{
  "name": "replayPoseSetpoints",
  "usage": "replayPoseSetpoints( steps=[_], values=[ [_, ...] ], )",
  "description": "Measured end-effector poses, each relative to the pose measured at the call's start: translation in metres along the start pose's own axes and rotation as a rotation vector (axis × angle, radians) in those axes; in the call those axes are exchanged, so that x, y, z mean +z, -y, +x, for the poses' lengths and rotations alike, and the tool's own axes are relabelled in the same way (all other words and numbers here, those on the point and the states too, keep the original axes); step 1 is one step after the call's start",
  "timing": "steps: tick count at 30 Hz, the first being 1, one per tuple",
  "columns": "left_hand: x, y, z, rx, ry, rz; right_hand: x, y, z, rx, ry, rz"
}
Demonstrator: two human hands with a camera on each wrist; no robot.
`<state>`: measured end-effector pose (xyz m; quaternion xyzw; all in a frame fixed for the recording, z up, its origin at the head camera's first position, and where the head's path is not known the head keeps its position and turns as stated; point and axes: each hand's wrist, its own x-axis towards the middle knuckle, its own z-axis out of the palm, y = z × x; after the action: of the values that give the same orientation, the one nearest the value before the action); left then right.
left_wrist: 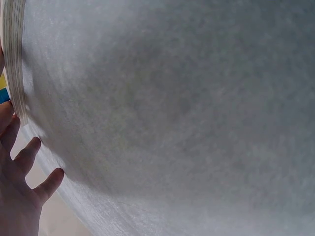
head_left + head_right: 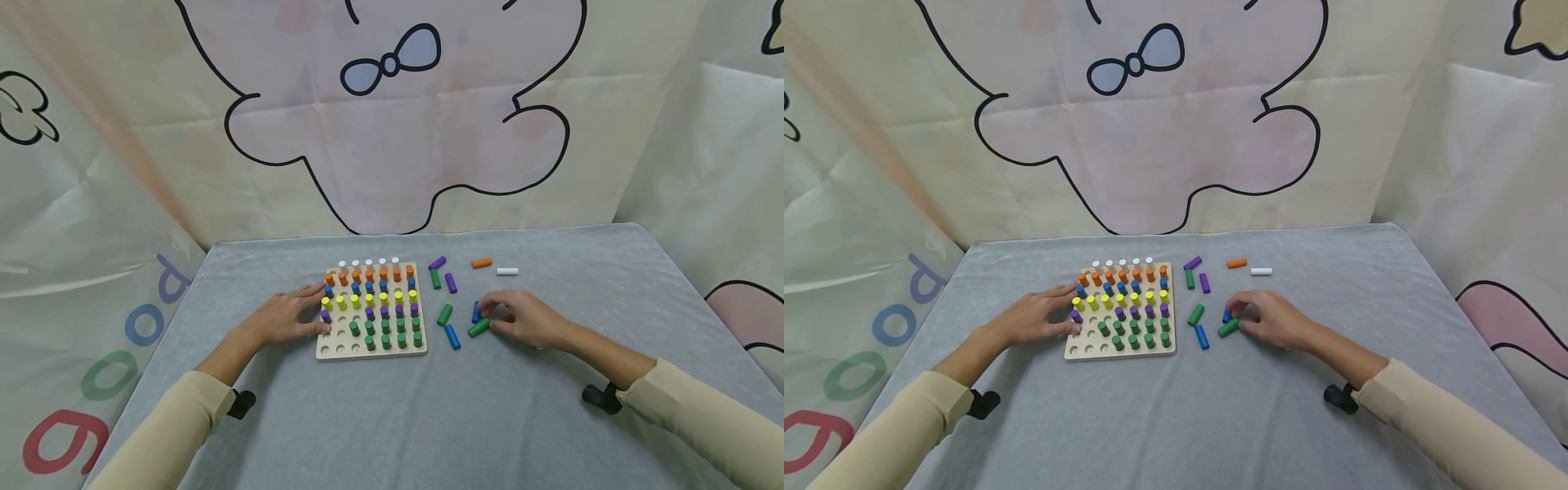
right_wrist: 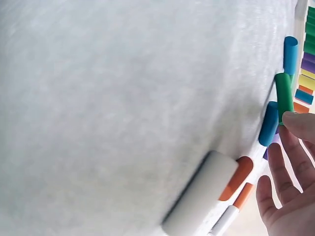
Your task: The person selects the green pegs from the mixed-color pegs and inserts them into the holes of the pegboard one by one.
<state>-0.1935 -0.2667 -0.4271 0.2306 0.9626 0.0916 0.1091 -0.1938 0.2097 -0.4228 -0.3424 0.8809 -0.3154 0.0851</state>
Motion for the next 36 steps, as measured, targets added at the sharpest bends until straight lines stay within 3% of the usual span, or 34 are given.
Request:
replayPoseSetpoints(
  steps=[12,26,36],
  values=[
    [0.002,0.0,0.0,-0.001,-0.002,0.003,0.008,0.018,0.008,-0.061,-0.051,0.037],
    [0.002,0.0,0.001,0.001,0.002,0.0,0.017,0.033,0.02,-0.04,-0.01,0.1],
    [0.0,0.001,0.001,0.001,-0.001,-0.001,0.018,0.044,0.033,-0.073,-0.033,0.095]
  ],
)
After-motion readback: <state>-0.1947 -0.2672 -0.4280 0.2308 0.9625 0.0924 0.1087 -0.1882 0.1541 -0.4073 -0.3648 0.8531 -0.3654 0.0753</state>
